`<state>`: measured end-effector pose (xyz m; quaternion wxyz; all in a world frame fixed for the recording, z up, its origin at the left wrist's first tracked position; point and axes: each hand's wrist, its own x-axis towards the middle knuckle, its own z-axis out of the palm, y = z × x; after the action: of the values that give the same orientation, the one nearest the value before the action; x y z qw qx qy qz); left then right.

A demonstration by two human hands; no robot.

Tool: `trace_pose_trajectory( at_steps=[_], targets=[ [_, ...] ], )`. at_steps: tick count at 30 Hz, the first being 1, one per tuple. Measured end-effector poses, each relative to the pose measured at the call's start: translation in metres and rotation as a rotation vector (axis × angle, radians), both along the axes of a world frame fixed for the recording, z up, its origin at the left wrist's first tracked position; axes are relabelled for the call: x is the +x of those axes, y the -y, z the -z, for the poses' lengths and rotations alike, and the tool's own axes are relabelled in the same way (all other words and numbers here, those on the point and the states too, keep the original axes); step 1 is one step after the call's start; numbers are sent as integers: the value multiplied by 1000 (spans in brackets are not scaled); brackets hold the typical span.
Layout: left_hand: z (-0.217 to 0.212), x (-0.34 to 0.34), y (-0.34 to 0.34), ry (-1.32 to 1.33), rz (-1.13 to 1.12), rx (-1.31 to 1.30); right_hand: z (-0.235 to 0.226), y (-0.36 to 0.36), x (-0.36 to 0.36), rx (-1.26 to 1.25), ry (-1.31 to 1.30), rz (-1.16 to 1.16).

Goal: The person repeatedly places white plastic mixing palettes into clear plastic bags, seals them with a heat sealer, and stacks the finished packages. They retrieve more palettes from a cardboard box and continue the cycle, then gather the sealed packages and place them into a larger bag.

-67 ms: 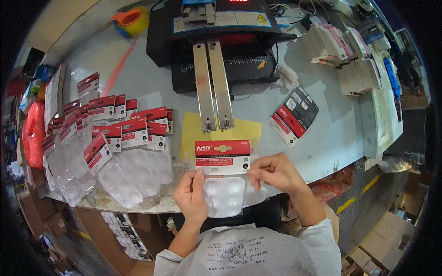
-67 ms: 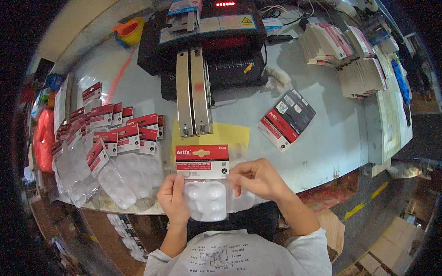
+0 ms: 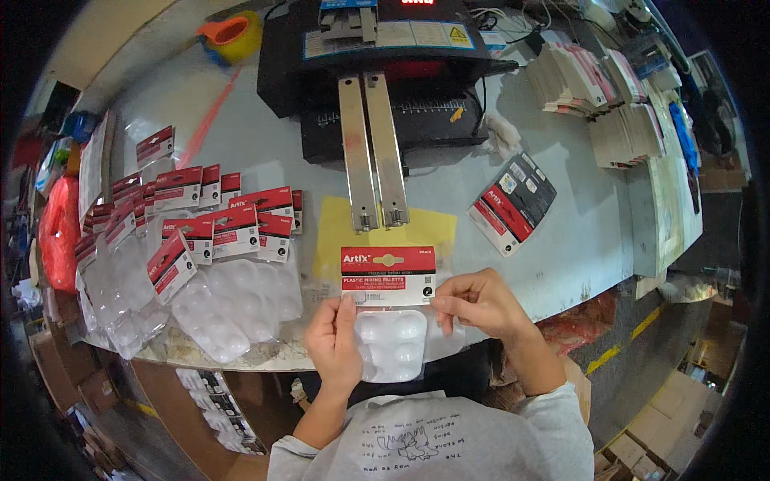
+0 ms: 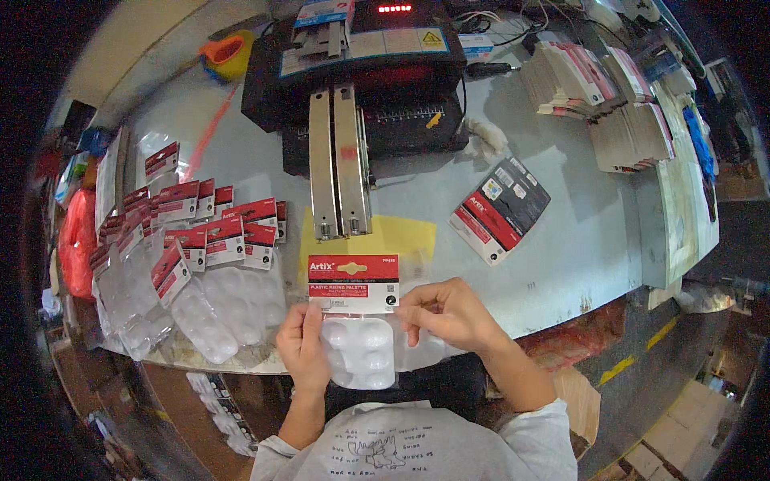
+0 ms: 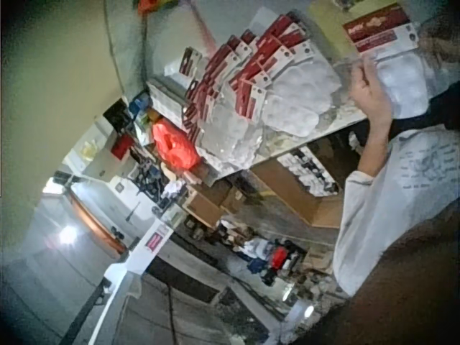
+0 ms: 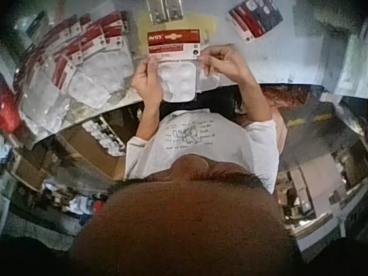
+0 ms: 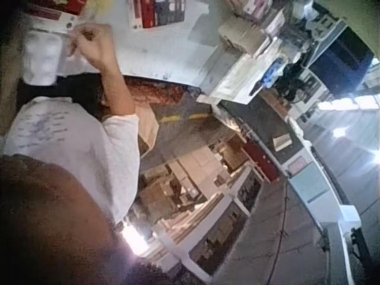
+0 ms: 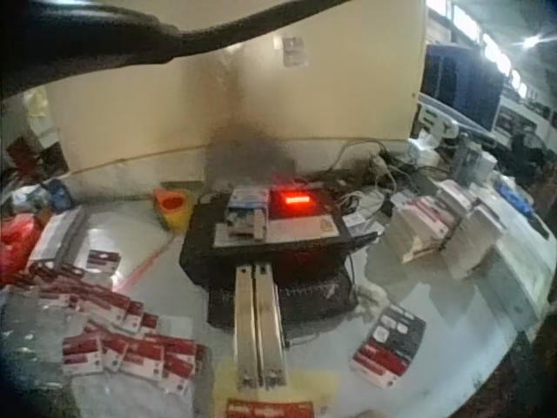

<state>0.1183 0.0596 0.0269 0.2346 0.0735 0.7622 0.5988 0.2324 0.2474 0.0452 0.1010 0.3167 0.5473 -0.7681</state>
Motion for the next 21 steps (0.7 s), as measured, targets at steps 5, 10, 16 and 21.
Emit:
trace_pose_trajectory(
  at_steps=[5, 10, 16, 21],
  targets=[
    [16, -25, -26, -178, 40, -98, 16, -1, -39, -31, 97, 262],
    [24, -53, -44, -97, 58, -76, 37, -10, -61, 66, -125, 347],
    [54, -49, -34, -72, 72, -65, 37, -13, -56, 253, -88, 250],
    [19, -80, 35, -360, 194, -605, 37, -56, -30, 1280, -50, 319]
  ],
)
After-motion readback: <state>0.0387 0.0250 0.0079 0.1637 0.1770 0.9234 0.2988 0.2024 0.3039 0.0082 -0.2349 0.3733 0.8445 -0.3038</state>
